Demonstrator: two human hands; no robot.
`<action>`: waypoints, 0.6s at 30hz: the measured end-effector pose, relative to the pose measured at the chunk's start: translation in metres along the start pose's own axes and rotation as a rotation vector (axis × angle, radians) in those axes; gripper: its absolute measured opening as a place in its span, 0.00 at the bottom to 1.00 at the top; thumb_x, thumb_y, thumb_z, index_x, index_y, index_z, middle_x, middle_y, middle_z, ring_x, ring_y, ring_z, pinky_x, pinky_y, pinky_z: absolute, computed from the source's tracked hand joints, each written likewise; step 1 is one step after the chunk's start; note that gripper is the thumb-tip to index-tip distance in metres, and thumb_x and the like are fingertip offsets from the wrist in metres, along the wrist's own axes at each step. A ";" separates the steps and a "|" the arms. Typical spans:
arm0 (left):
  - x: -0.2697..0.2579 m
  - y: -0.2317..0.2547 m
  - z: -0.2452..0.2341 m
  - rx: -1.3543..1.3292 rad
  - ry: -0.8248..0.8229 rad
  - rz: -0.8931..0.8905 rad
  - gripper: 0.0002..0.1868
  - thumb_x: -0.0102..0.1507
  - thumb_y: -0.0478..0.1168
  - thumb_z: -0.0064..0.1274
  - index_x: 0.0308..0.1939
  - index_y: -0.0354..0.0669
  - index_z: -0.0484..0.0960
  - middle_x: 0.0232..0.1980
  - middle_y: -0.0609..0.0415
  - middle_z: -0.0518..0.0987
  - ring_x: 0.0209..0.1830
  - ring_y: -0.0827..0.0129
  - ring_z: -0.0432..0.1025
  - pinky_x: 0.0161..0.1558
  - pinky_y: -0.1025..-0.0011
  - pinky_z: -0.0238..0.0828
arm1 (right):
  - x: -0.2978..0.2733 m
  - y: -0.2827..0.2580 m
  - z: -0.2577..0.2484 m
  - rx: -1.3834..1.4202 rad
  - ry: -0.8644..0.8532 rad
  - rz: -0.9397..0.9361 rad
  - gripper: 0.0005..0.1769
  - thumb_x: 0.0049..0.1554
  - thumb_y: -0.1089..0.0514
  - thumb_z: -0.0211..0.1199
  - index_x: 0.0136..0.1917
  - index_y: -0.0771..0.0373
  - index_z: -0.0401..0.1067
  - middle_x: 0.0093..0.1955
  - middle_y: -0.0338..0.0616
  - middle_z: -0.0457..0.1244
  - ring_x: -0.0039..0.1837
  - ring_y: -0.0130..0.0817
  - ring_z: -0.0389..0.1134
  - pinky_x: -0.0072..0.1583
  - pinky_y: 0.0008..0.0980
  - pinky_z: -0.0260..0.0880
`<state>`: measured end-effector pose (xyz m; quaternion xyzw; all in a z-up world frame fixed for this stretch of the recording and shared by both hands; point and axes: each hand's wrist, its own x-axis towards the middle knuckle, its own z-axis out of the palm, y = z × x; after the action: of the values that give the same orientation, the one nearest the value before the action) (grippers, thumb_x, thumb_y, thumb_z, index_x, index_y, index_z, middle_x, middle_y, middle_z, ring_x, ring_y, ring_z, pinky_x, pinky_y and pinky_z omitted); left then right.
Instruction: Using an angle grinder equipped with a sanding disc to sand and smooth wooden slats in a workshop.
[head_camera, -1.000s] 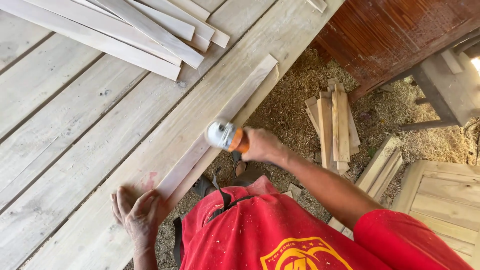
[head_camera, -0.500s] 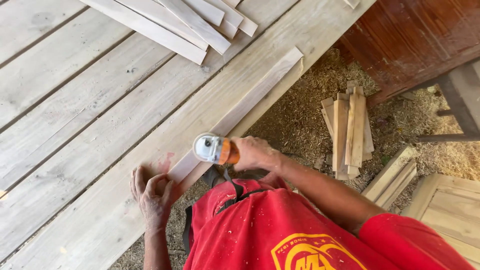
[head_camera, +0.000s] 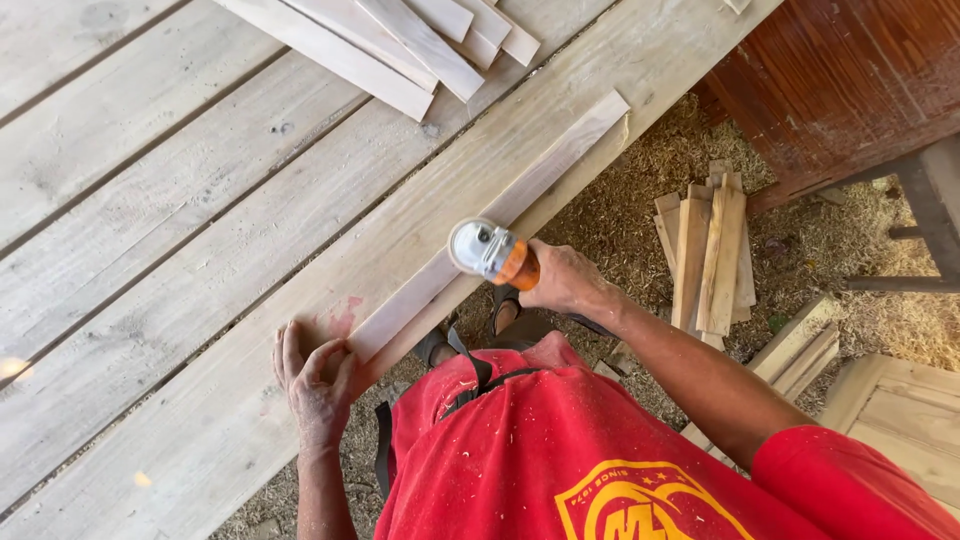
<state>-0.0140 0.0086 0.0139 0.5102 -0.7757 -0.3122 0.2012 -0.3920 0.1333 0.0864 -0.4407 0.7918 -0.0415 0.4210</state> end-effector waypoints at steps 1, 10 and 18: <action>-0.001 -0.001 -0.001 -0.021 -0.013 -0.002 0.13 0.55 0.40 0.66 0.45 0.51 0.89 0.82 0.44 0.61 0.85 0.48 0.48 0.81 0.53 0.43 | -0.004 -0.009 -0.003 0.019 0.054 0.019 0.40 0.40 0.49 0.74 0.63 0.64 0.67 0.52 0.54 0.71 0.52 0.47 0.75 0.58 0.42 0.76; 0.000 -0.003 -0.004 -0.106 0.044 -0.029 0.30 0.60 0.26 0.48 0.68 0.42 0.73 0.81 0.42 0.61 0.84 0.49 0.51 0.81 0.55 0.48 | 0.005 -0.101 0.043 -0.075 -0.154 -0.131 0.35 0.44 0.45 0.72 0.61 0.61 0.66 0.50 0.52 0.70 0.51 0.48 0.75 0.56 0.45 0.77; 0.003 0.004 -0.017 -0.214 0.019 -0.053 0.49 0.49 0.19 0.32 0.78 0.38 0.56 0.82 0.39 0.55 0.84 0.48 0.48 0.81 0.55 0.44 | -0.001 -0.128 0.036 -0.171 -0.214 -0.146 0.39 0.43 0.39 0.76 0.60 0.59 0.65 0.51 0.54 0.69 0.54 0.51 0.73 0.58 0.49 0.74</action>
<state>-0.0066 0.0024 0.0288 0.5088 -0.7223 -0.3937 0.2537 -0.2814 0.0667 0.1198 -0.5333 0.7088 0.0429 0.4597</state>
